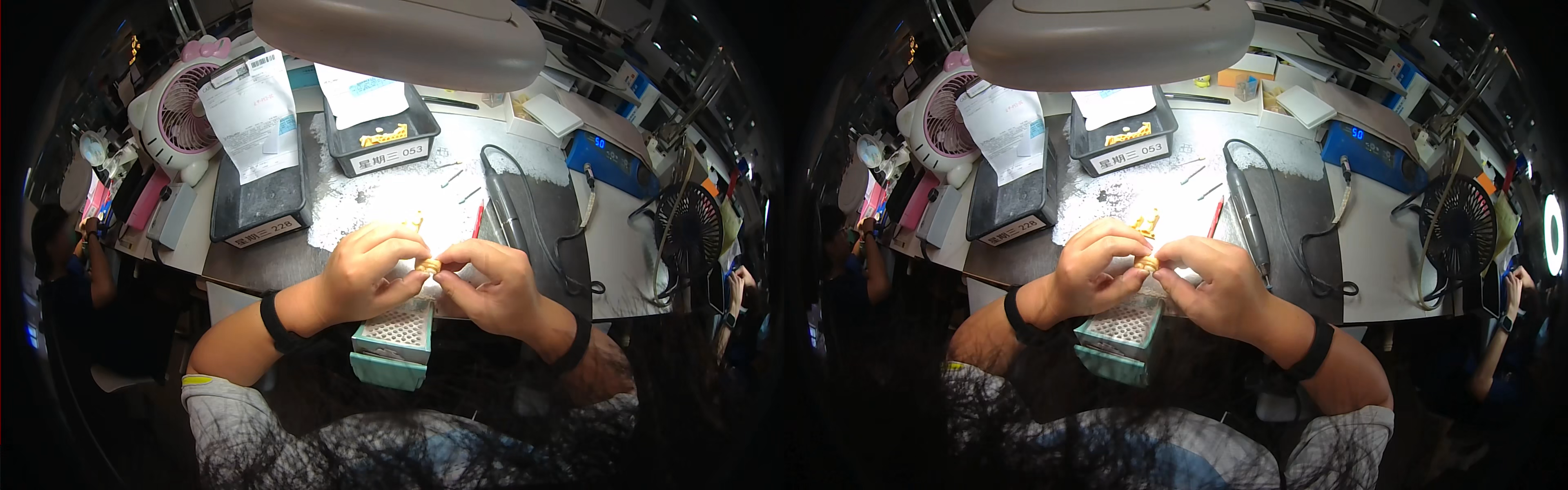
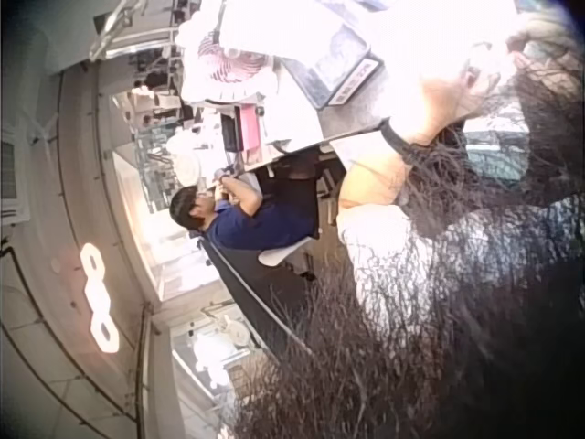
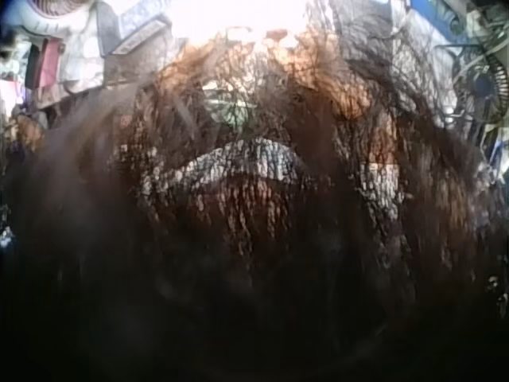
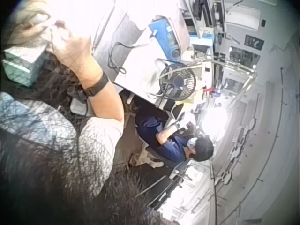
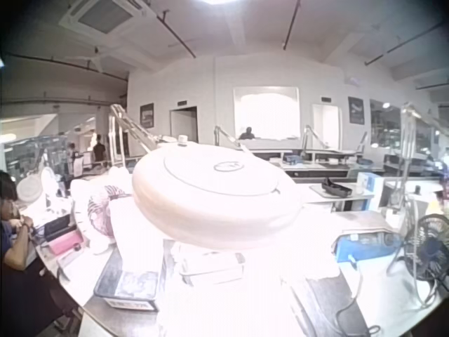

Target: Polishing small gold-colored components using a handheld rotary tool at a workshop bench.

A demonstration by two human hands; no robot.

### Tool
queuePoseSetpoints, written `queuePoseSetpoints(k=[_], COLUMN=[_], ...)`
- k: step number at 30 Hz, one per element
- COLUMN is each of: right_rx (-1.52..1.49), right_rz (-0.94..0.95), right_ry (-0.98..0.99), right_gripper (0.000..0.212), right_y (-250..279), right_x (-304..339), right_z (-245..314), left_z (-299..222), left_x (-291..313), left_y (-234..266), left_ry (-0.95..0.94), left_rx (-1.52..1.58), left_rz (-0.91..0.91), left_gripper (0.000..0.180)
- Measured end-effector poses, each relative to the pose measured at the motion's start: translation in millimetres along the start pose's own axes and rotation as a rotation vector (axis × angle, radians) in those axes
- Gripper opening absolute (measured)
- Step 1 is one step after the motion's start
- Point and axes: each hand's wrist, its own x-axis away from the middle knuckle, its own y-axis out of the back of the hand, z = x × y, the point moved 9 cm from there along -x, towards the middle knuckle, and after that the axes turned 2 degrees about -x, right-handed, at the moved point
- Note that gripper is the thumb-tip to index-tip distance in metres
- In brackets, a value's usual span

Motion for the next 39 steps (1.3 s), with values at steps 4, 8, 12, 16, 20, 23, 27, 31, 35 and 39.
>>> queuePoseSetpoints(k=[4,8,12,16,20,23,27,31,35,39], right_rx=[0.001,-0.003,0.008,0.007,0.013,0.024,0.020,0.010,0.017,0.015], right_rz=[-0.004,0.001,0.007,0.017,0.006,-0.010,0.005,0.009,0.036,0.039], right_ry=[0.004,0.016,0.037,0.046,0.030,0.027,0.033,0.026,0.033,0.021], right_gripper=[0.018,0.018,0.018,0.019,0.022,0.023,0.023,0.021,0.018,0.018], right_y=[0.2,-0.2,-0.4,-1.1,-0.6,0.9,-0.1,-0.8,-3.8,-3.2], right_x=[0.5,0.3,0.0,-0.8,-1.3,-1.6,-1.8,-1.7,-1.8,-0.8], right_z=[0.1,1.6,1.0,3.4,4.4,3.5,4.1,3.7,3.2,1.6], left_z=[-0.6,-1.8,-1.9,-1.9,-0.8,1.3,1.1,1.9,1.3,0.5], left_x=[-0.3,-1.5,-2.1,-1.9,-0.3,1.3,0.3,0.3,-1.4,-1.6], left_y=[-0.8,-0.2,-2.2,-2.1,-1.7,-2.6,-2.4,-3.3,-2.0,-2.0], left_ry=[-0.010,-0.003,-0.006,-0.004,-0.008,0.001,0.006,0.017,0.026,0.014], left_rx=[0.010,0.011,0.007,0.015,0.008,0.009,0.007,0.019,0.012,0.011], left_rz=[0.025,0.020,0.043,0.052,0.028,0.042,0.042,0.052,0.000,0.010], left_gripper=[0.034,0.034,0.032,0.030,0.029,0.029,0.029,0.030,0.021,0.024])
